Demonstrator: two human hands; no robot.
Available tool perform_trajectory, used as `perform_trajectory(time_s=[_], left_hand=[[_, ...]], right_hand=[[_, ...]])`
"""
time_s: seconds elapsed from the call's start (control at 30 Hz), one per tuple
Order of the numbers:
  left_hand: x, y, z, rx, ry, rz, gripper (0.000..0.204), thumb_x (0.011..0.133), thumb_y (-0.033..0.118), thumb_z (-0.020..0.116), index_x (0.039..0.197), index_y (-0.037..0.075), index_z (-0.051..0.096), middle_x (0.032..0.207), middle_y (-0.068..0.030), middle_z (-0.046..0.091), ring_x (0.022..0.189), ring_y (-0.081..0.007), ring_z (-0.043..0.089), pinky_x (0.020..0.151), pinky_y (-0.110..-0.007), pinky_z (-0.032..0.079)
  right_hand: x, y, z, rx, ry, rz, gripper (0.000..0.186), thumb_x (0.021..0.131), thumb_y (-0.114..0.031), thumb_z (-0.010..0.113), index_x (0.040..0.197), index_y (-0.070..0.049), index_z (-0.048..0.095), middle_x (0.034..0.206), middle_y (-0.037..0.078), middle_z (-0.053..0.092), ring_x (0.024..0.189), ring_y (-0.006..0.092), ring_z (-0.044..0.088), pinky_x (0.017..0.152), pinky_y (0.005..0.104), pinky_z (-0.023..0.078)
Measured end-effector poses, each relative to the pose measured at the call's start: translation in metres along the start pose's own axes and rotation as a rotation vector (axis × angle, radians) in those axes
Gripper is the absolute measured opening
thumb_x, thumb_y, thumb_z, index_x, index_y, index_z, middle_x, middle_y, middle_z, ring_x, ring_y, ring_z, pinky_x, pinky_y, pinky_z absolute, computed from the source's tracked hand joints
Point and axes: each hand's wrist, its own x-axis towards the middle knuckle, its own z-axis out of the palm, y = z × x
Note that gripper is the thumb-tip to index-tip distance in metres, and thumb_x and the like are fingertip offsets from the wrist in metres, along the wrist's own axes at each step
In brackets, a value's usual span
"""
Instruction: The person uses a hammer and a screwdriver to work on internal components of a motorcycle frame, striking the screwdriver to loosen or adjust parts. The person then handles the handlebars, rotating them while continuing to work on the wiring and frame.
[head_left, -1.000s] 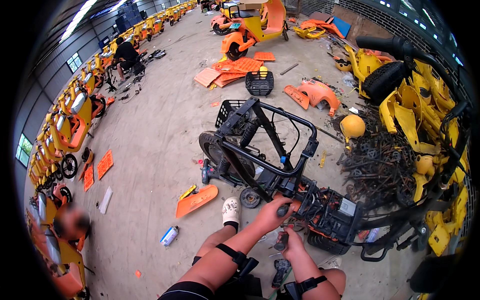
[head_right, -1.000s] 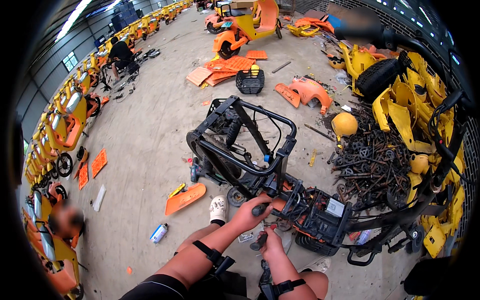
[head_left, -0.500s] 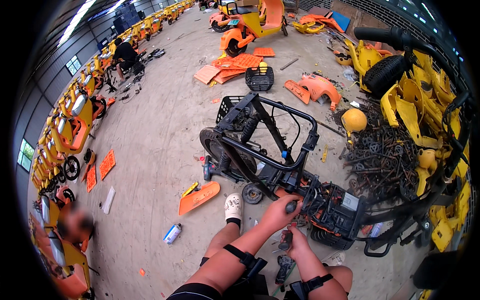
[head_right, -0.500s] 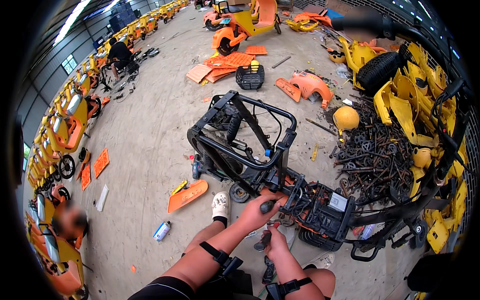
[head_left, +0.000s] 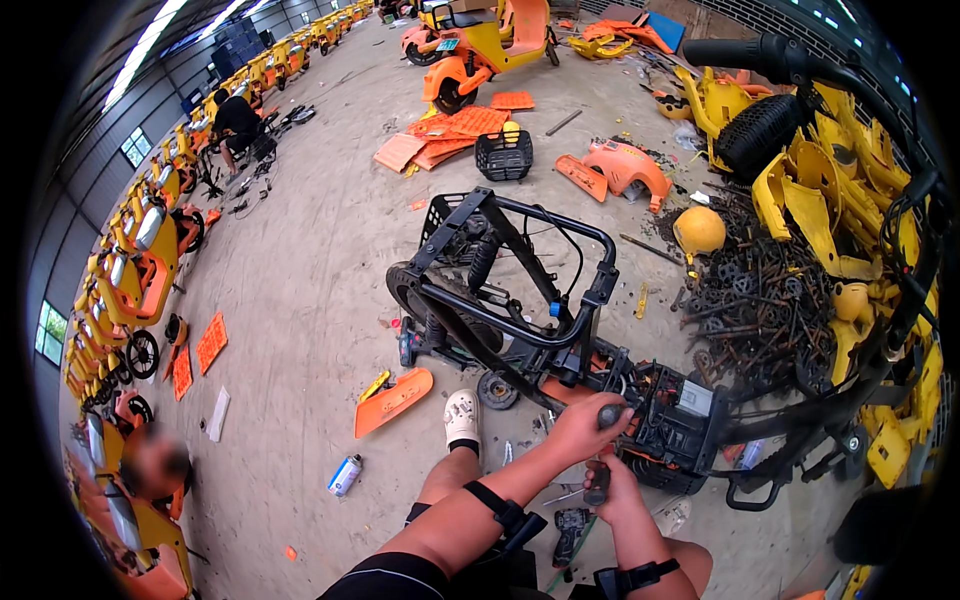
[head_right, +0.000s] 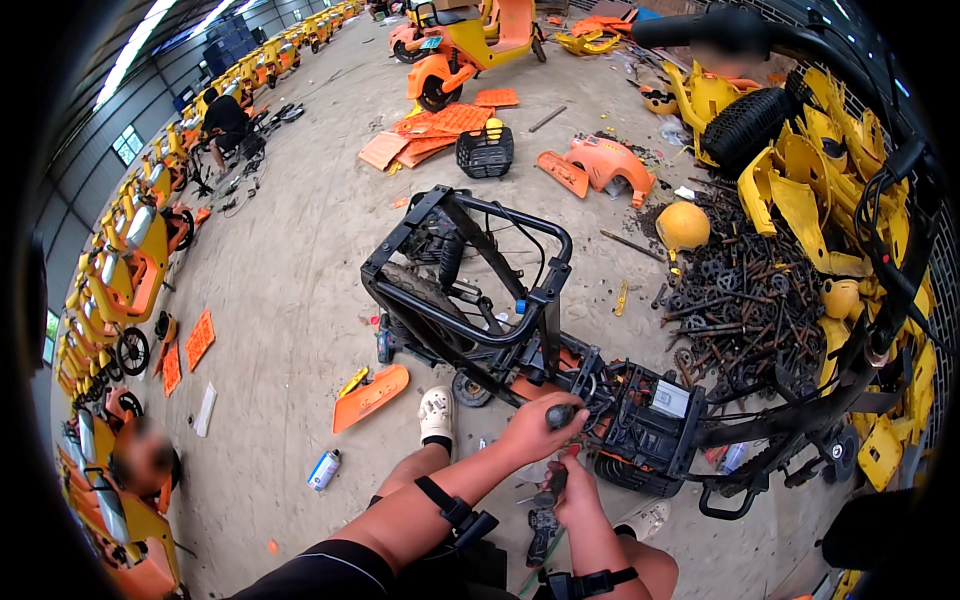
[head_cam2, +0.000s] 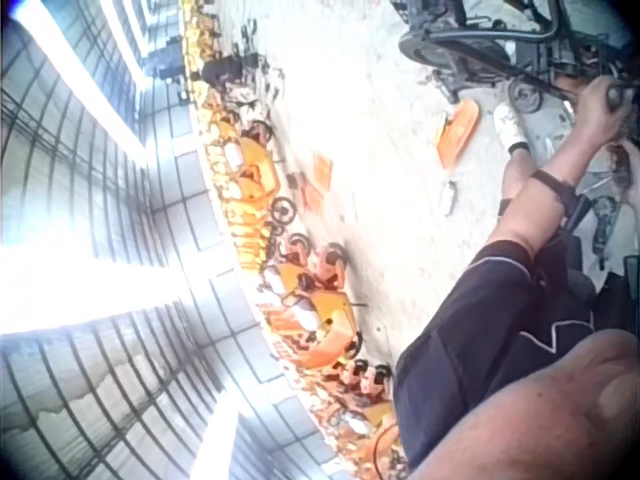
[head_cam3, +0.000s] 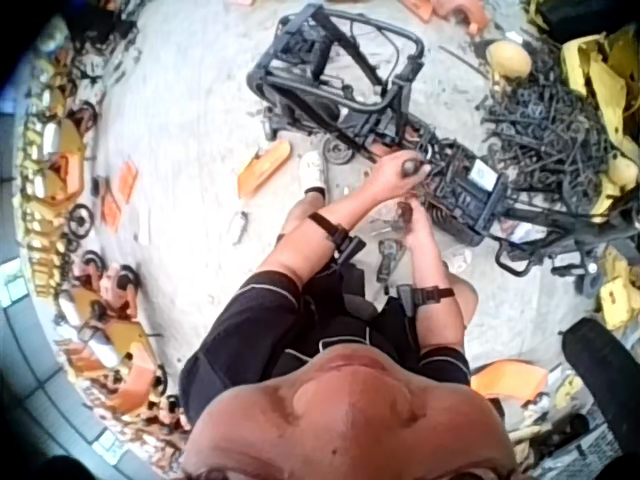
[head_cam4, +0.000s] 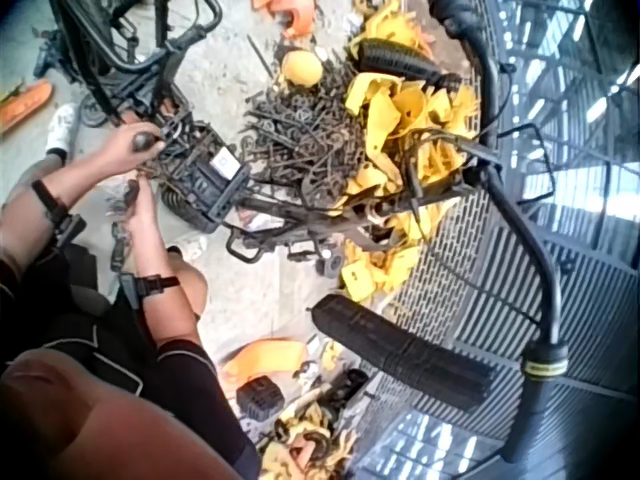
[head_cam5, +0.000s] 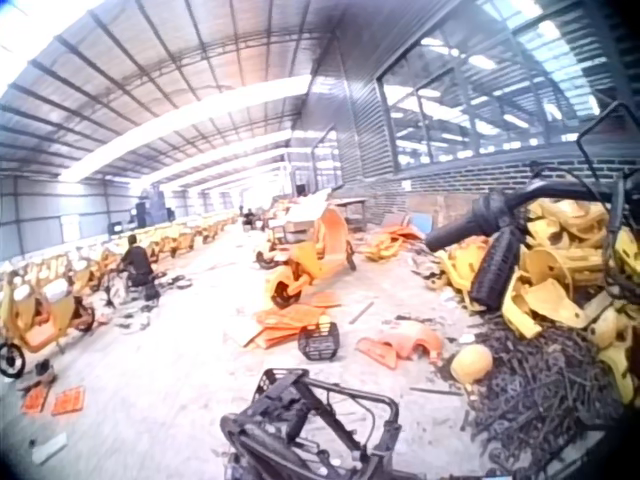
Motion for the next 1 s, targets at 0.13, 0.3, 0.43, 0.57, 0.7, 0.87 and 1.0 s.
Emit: perform_trajectory(time_s=[0.13, 0.3, 0.43, 0.57, 0.7, 0.87, 1.0], left_hand=[[0.010, 0.001, 0.004, -0.022, -0.009, 0.021, 0.024, 0.090, 0.023, 0.074, 0.104, 0.004, 0.068, 0.099, -0.0147, 0.071, 0.092, -0.0354, 0.069, 0.079, -0.039, 0.055], [0.032, -0.003, 0.005, -0.055, 0.026, 0.140, 0.029, 0.093, 0.029, 0.072, 0.105, 0.003, 0.068, 0.095, -0.0137, 0.071, 0.088, -0.0327, 0.070, 0.077, -0.038, 0.055], [0.063, -0.018, 0.000, -0.295, 0.026, -0.220, 0.027, 0.097, 0.027, 0.070, 0.105, 0.002, 0.068, 0.090, -0.0094, 0.071, 0.086, -0.0160, 0.067, 0.077, -0.032, 0.053], [0.080, -0.041, 0.004, -0.227, 0.211, -0.026, 0.022, 0.099, 0.022, 0.067, 0.105, 0.001, 0.068, 0.093, -0.0084, 0.071, 0.088, -0.0146, 0.066, 0.080, -0.031, 0.053], [0.092, -0.031, 0.016, -0.212, 0.167, 0.012, 0.019, 0.099, 0.018, 0.065, 0.107, 0.001, 0.067, 0.096, -0.0101, 0.071, 0.089, -0.0163, 0.067, 0.080, -0.032, 0.053], [0.095, -0.025, 0.020, -0.117, 0.097, -0.018, 0.019, 0.101, 0.017, 0.063, 0.106, -0.001, 0.066, 0.091, -0.0065, 0.068, 0.086, -0.0117, 0.063, 0.079, -0.028, 0.051], [0.094, -0.027, 0.016, -0.121, 0.112, 0.013, 0.017, 0.100, 0.016, 0.064, 0.106, 0.000, 0.067, 0.090, -0.0055, 0.069, 0.083, -0.0104, 0.061, 0.076, -0.028, 0.051]], right_hand=[[-0.003, -0.008, -0.007, 0.061, 0.015, -0.040, 0.019, 0.096, -0.022, 0.062, 0.097, -0.005, 0.055, 0.086, 0.007, 0.058, 0.068, 0.0174, 0.055, 0.058, 0.0320, 0.045], [-0.013, -0.019, -0.019, 0.096, 0.000, -0.015, 0.031, 0.094, -0.035, 0.062, 0.098, -0.004, 0.061, 0.073, 0.004, 0.057, 0.064, 0.0178, 0.054, 0.057, 0.0301, 0.043], [-0.034, -0.031, -0.023, 0.174, -0.015, -0.018, 0.031, 0.095, -0.035, 0.062, 0.097, -0.004, 0.062, 0.073, 0.005, 0.058, 0.067, 0.0188, 0.056, 0.059, 0.0313, 0.045], [-0.030, -0.027, -0.026, 0.228, 0.076, -0.105, 0.030, 0.095, -0.034, 0.062, 0.096, -0.005, 0.063, 0.075, 0.005, 0.061, 0.065, 0.0179, 0.058, 0.058, 0.0306, 0.047], [-0.030, -0.033, -0.027, 0.311, 0.142, -0.142, 0.029, 0.095, -0.032, 0.063, 0.095, -0.003, 0.062, 0.076, 0.007, 0.061, 0.065, 0.0186, 0.058, 0.060, 0.0307, 0.047], [-0.025, -0.034, -0.025, 0.351, 0.153, -0.155, 0.027, 0.094, -0.030, 0.066, 0.098, -0.004, 0.061, 0.084, 0.006, 0.060, 0.071, 0.0188, 0.058, 0.063, 0.0326, 0.049], [-0.018, -0.036, -0.027, 0.335, 0.083, -0.068, 0.027, 0.094, -0.030, 0.067, 0.100, -0.004, 0.061, 0.085, 0.006, 0.059, 0.073, 0.0187, 0.059, 0.064, 0.0334, 0.050]])
